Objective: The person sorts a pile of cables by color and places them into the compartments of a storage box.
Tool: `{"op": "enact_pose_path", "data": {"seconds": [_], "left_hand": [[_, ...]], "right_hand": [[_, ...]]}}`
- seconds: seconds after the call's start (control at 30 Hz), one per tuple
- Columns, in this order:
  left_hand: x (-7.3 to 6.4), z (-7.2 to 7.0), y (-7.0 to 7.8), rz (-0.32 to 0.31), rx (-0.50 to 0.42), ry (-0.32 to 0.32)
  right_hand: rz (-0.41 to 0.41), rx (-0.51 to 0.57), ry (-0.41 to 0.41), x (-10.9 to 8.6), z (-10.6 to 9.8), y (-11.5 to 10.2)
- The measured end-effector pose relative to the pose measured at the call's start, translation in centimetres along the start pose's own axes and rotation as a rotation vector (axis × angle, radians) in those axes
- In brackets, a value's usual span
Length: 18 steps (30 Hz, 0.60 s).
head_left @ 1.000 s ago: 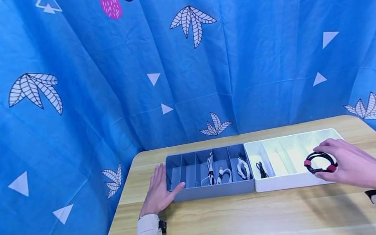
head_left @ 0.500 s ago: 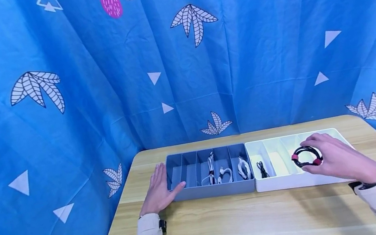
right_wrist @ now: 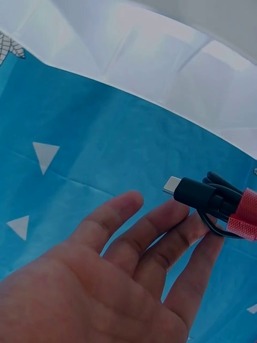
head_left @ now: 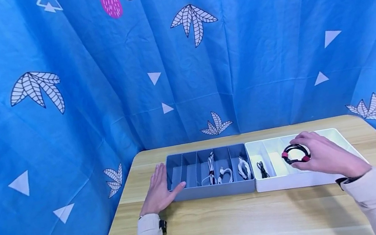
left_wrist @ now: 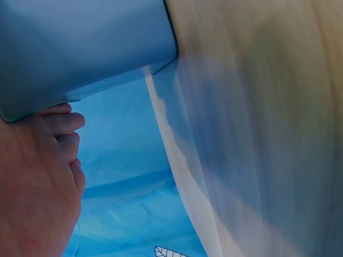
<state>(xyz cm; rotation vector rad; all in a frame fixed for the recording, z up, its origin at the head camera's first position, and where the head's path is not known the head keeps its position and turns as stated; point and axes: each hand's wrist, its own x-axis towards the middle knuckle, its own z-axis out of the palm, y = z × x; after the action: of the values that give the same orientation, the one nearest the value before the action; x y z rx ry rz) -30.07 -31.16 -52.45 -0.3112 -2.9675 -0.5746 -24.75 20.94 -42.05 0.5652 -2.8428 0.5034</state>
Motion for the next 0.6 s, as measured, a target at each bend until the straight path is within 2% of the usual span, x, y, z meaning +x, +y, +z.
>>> {"op": "enact_pose_path", "data": {"seconds": [0.23, 0.6], "left_hand": [[-0.2, -0.2, 0.1, -0.011, -0.008, -0.007], [-0.1, -0.3, 0.2, -0.005, -0.007, -0.013]], "right_hand": [[-0.010, 0.032, 0.005, 1.1, 1.1, 0.0], [-0.028, 0.016, -0.028, 2.0, 2.5, 0.3]]}}
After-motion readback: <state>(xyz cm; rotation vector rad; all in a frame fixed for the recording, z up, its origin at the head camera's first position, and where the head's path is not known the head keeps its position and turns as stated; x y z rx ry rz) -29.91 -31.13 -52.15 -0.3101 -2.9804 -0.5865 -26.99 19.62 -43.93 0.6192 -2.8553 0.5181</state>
